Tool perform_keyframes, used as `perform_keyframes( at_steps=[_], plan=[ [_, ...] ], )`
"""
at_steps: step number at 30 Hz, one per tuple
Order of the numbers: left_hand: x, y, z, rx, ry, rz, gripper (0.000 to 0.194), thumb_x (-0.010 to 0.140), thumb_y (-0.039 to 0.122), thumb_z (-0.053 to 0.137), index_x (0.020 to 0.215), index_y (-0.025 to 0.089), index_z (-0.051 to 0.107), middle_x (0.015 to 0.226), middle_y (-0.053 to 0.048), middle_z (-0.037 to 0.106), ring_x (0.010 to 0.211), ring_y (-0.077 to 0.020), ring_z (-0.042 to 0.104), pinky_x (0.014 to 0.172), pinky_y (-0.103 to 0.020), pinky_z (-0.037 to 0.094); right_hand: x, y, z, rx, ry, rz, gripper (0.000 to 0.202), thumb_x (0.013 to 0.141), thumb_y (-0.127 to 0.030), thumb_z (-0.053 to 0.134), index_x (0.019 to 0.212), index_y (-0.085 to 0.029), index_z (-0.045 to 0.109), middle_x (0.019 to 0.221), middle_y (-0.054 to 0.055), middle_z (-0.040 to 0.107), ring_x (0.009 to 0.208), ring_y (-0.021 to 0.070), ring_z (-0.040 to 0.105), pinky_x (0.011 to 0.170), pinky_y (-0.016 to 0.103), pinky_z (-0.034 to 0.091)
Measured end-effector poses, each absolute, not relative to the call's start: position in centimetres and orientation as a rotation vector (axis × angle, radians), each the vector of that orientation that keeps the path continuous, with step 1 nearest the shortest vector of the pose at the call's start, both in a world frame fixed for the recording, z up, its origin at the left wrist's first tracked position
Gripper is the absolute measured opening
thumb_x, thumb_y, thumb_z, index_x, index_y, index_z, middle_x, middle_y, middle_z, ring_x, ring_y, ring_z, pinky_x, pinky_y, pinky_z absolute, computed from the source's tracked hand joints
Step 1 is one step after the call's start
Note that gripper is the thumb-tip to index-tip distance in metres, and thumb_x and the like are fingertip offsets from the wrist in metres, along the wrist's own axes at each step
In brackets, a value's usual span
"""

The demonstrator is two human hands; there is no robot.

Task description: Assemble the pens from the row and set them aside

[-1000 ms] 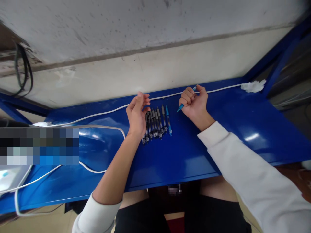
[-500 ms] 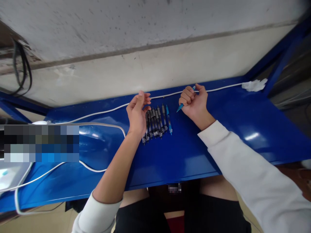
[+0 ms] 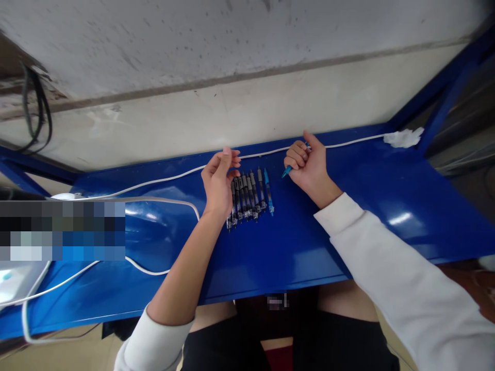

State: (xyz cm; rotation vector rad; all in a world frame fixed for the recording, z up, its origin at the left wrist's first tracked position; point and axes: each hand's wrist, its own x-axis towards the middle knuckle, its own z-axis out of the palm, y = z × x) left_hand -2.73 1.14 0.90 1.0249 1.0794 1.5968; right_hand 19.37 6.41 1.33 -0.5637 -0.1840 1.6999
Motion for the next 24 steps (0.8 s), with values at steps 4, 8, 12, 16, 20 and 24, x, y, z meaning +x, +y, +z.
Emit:
perform_keyframes(
  at_steps=[4,8,12,16,20,24],
  plan=[
    [-2.7,1.1,1.0,1.02,1.086,1.602,0.04,0.103,0.063,0.079,0.09,0.026,0.078,0.116,-0.008,0.081,0.094,-0.0201,0.071,0.074,-0.034,0.054,18.9,6.4,1.7,-0.555,-0.195,1.673,0.053,0.106,-0.035,0.073,0.077,-0.028,0.03,0.056,-0.01,0.036,0.048,0.011,0.038,0.046,0.024,0.036],
    [-2.7,1.1,1.0,1.005,1.059,1.615,0.039,0.101,0.062,0.083,0.089,0.025,0.079,0.114,-0.009,0.081,0.091,-0.0193,0.07,0.072,-0.032,0.053,18.6,6.4,1.7,-0.585,-0.248,1.643,0.044,0.107,-0.047,0.069,0.08,-0.027,0.04,0.066,-0.005,0.055,0.059,0.0142,0.054,0.055,0.027,0.046],
    [-2.6,1.1,1.0,1.028,1.079,1.613,0.04,0.101,0.064,0.082,0.09,0.026,0.079,0.113,-0.009,0.081,0.093,-0.0201,0.071,0.073,-0.033,0.054,19.0,6.6,1.1,-0.622,-0.307,1.657,0.042,0.106,-0.052,0.07,0.081,-0.028,0.046,0.054,-0.011,0.034,0.045,0.0128,0.033,0.046,0.026,0.033],
    [-2.9,1.2,0.8,1.082,1.095,1.635,0.038,0.103,0.061,0.081,0.089,0.026,0.081,0.108,-0.007,0.081,0.09,-0.0193,0.069,0.073,-0.032,0.052,19.3,7.0,1.1,-0.648,-0.367,1.638,0.041,0.104,-0.057,0.079,0.088,-0.029,0.053,0.052,-0.013,0.035,0.042,0.0106,0.026,0.042,0.025,0.025],
    [-3.7,1.7,0.4,1.254,1.186,1.626,0.03,0.103,0.056,0.083,0.096,0.027,0.086,0.097,-0.006,0.08,0.091,-0.0211,0.07,0.074,-0.033,0.051,19.7,7.0,1.1,-0.706,-0.558,1.484,0.033,0.097,-0.052,0.089,0.098,-0.031,0.064,0.071,-0.007,0.062,0.051,0.0099,0.045,0.044,0.022,0.032],
    [-4.9,2.4,0.1,1.413,1.247,1.621,0.026,0.102,0.051,0.083,0.098,0.026,0.086,0.099,-0.006,0.082,0.093,-0.0225,0.073,0.079,-0.034,0.053,21.0,5.8,0.4,-0.992,-1.18,0.937,0.031,0.097,-0.059,0.087,0.107,-0.032,0.077,0.102,0.003,0.076,0.087,0.019,0.069,0.076,0.031,0.059]
  ],
)
